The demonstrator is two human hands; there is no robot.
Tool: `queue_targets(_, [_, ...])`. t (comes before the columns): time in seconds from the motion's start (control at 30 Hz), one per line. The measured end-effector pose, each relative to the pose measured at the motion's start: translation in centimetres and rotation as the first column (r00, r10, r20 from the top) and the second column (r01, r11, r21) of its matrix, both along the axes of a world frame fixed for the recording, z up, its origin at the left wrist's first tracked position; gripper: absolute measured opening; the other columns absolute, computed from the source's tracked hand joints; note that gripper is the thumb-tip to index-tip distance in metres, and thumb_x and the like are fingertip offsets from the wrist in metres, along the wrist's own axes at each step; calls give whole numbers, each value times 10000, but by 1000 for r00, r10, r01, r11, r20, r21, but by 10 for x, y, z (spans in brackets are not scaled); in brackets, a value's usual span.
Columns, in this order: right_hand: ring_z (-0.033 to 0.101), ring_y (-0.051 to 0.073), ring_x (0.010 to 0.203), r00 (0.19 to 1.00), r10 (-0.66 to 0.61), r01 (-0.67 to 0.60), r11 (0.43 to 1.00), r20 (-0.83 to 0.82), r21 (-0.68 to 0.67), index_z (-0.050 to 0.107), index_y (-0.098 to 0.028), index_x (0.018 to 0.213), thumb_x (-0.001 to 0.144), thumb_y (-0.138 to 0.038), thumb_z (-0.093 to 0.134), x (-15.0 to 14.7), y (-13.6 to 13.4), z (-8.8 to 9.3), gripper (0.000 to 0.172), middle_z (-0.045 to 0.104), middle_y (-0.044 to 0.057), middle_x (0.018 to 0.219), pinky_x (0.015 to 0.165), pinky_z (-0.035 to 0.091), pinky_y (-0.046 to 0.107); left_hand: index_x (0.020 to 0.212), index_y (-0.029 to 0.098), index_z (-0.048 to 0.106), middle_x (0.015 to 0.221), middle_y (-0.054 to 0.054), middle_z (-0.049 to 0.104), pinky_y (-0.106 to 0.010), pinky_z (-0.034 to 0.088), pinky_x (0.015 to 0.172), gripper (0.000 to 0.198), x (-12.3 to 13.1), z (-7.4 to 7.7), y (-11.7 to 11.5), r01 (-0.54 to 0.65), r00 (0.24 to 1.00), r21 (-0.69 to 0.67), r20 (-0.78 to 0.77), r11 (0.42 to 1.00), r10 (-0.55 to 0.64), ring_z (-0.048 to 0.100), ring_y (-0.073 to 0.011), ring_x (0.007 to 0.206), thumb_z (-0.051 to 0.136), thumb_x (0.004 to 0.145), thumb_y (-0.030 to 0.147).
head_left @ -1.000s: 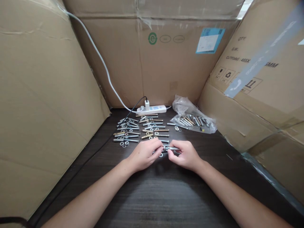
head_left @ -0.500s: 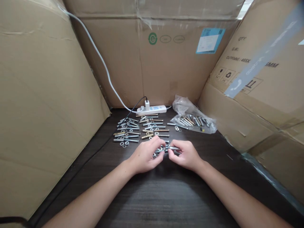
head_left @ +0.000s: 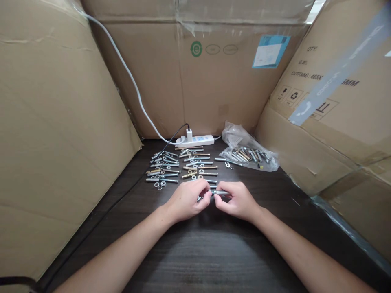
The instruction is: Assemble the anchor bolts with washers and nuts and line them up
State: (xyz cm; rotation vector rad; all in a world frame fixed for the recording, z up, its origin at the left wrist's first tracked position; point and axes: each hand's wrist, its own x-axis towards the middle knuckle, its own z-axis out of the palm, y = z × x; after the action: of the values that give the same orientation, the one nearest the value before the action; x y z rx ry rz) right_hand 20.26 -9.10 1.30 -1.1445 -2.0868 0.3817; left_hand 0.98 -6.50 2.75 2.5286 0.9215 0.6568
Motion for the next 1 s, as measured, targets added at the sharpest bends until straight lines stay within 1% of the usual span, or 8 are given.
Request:
queue_targets(0.2, [391, 83, 472, 1000, -2, 2, 1000, 11, -5, 520, -182, 630, 745, -255, 550, 1, 0, -1, 139, 494, -34, 535, 486, 308, 199, 788, 182, 527, 729, 10, 571, -219, 346, 573, 117, 0, -1, 1, -5, 1000, -2, 8, 1000, 5, 490, -116, 634, 463, 862, 244])
queue_targets(0.4, [391, 81, 472, 1000, -7, 7, 1000, 10, -9, 526, -179, 630, 745, -248, 555, 1, 1, -1, 138, 487, -38, 535, 488, 306, 199, 810, 180, 532, 759, 4, 579, -216, 362, 604, 126, -1, -1, 0, 11, 1000, 7, 21, 1000, -11, 502, -116, 664, 434, 879, 218])
queue_targets(0.53, [394, 80, 471, 1000, -7, 7, 1000, 4, -10, 532, -178, 632, 744, -246, 560, 1, 0, -1, 134, 491, -41, 535, 487, 309, 197, 809, 179, 531, 744, 7, 569, -215, 355, 584, 105, -1, -2, 1, 6, 1000, 11, 30, 1000, -7, 491, -114, 646, 461, 868, 230])
queue_targets(0.73, [406, 80, 462, 1000, -20, 20, 1000, -10, 1, 532, -180, 631, 744, -236, 557, 1, 0, 1, 129, 519, -35, 540, 479, 311, 196, 814, 180, 524, 751, 0, 559, -216, 373, 588, 82, -1, -4, 1, -22, 994, -7, 104, 1000, 23, 495, -115, 652, 472, 851, 233])
queue_targets(1.0, [410, 80, 460, 999, -41, 40, 999, -15, -3, 519, -182, 625, 758, -248, 552, 2, 1, 1, 152, 515, -35, 538, 470, 311, 193, 816, 181, 522, 732, 5, 532, -217, 370, 571, 88, -2, -5, 2, -50, 984, -42, 167, 998, 57, 466, -109, 629, 474, 849, 247])
